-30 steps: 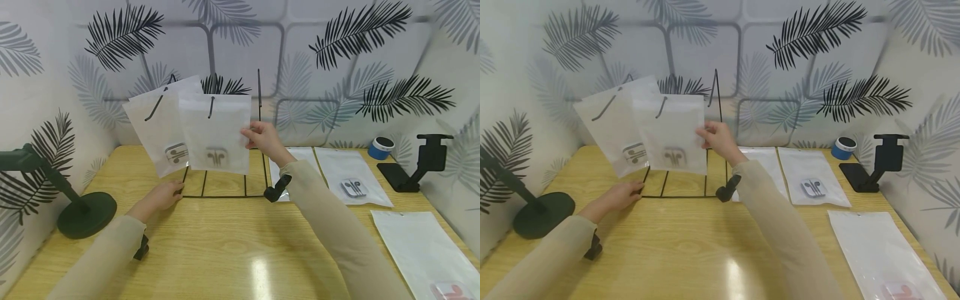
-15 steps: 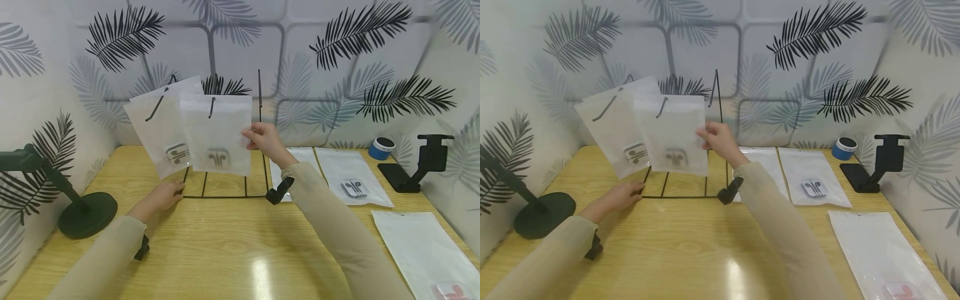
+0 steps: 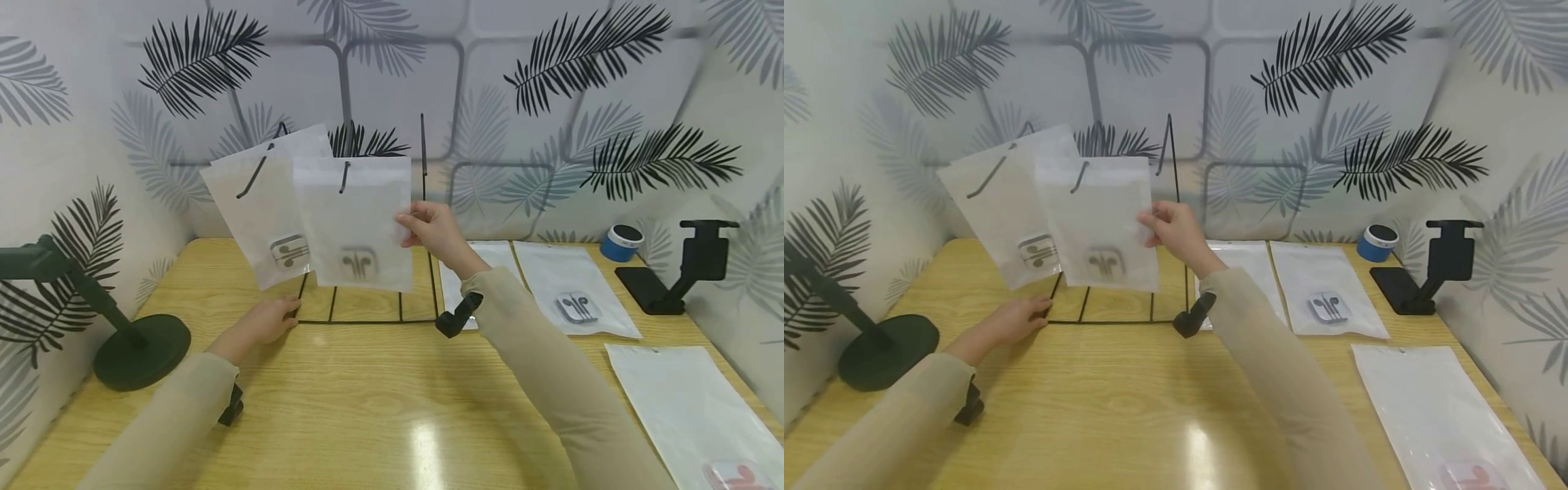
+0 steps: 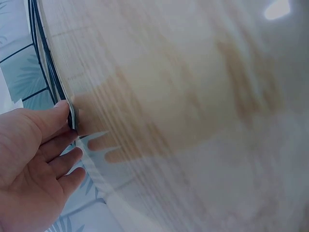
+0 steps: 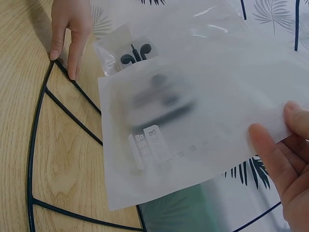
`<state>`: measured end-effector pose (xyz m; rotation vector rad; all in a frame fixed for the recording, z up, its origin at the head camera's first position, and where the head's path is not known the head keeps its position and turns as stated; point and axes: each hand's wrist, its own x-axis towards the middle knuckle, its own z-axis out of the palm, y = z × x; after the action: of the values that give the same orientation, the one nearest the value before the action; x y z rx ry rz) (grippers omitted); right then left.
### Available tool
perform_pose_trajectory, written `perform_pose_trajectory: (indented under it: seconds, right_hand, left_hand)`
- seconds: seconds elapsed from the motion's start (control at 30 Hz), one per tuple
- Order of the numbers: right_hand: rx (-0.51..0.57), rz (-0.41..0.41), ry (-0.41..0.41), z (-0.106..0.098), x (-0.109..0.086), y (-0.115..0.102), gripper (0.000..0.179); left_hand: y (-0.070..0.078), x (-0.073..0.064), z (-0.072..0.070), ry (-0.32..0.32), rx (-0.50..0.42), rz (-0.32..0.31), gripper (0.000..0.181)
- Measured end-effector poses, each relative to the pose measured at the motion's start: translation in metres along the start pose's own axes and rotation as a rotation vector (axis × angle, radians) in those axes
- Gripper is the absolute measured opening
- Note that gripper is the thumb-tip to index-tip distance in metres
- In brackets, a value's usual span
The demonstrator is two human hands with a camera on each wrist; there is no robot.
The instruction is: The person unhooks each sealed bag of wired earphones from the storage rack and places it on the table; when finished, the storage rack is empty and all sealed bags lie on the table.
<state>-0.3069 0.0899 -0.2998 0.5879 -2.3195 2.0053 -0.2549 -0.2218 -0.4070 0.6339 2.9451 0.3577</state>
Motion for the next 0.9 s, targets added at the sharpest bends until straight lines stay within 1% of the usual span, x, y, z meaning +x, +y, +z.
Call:
perform_pose_trajectory:
  seconds: [0.17, 0.33, 0.6, 0.9]
  right_hand:
    - [0.009, 0.002, -0.012, -0.001, -0.001, 0.0, 0.017]
    - [-0.004, 0.001, -0.019, -0.002, -0.004, 0.0, 0.019]
    - [0.005, -0.028, -0.023, -0.001, -0.011, -0.002, 0.017]
    - [0.0, -0.052, -0.047, -0.001, -0.02, -0.007, 0.014]
  left_hand:
    - [0.001, -0.001, -0.001, -0.011, -0.012, -0.006, 0.045]
    - [0.001, -0.002, -0.001, -0.004, -0.009, 0.003, 0.044]
    - [0.001, -0.001, -0.002, -0.006, -0.016, -0.005, 0.045]
    - [0.0, 0.0, -0.002, 0.0, -0.011, -0.002, 0.044]
